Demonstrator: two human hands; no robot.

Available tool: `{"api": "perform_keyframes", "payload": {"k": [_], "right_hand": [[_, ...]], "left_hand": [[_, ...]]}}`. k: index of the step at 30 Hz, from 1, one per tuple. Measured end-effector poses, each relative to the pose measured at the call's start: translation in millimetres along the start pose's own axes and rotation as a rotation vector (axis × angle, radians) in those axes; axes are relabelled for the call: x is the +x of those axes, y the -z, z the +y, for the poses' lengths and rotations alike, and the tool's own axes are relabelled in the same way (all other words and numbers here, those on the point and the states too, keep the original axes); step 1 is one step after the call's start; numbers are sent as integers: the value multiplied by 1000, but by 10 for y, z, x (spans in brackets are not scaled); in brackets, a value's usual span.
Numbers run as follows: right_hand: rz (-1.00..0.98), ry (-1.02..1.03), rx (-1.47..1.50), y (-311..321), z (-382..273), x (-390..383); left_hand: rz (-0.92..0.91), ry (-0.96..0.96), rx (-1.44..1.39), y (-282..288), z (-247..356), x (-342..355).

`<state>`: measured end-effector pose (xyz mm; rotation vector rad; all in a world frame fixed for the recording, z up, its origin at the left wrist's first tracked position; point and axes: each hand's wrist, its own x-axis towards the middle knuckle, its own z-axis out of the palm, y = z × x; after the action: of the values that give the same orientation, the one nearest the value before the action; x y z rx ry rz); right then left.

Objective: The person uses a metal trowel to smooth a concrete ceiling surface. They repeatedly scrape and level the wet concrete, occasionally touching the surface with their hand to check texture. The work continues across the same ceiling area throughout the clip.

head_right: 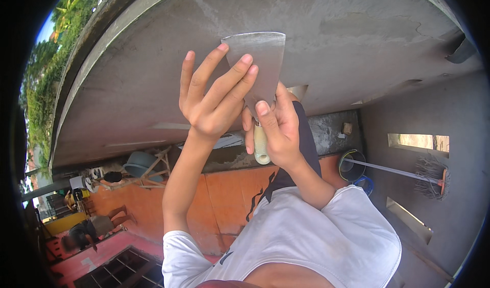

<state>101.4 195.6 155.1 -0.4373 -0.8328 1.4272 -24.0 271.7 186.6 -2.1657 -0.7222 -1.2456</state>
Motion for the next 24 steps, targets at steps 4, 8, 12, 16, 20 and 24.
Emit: {"api": "perform_keyframes", "payload": {"k": [4,8,12,16,20,24], "right_hand": [[98,59,-149,-5,36,81],[66,59,-89,-78,17,195],[77,113,-126,-197,-3,244],[44,129,-163,-144,17,223],[78,126,-213,-247,-48,246],[73,117,-283,-238,-60,239]], "left_hand": [[26,-25,20,-54,-36,-35],[23,52,-29,-23,-10,24],[33,14,-29,8,-100,113],[36,1,-47,-7,-109,78],[55,9,-48,13,-138,142],[66,23,-56,-6,-127,158]]}}
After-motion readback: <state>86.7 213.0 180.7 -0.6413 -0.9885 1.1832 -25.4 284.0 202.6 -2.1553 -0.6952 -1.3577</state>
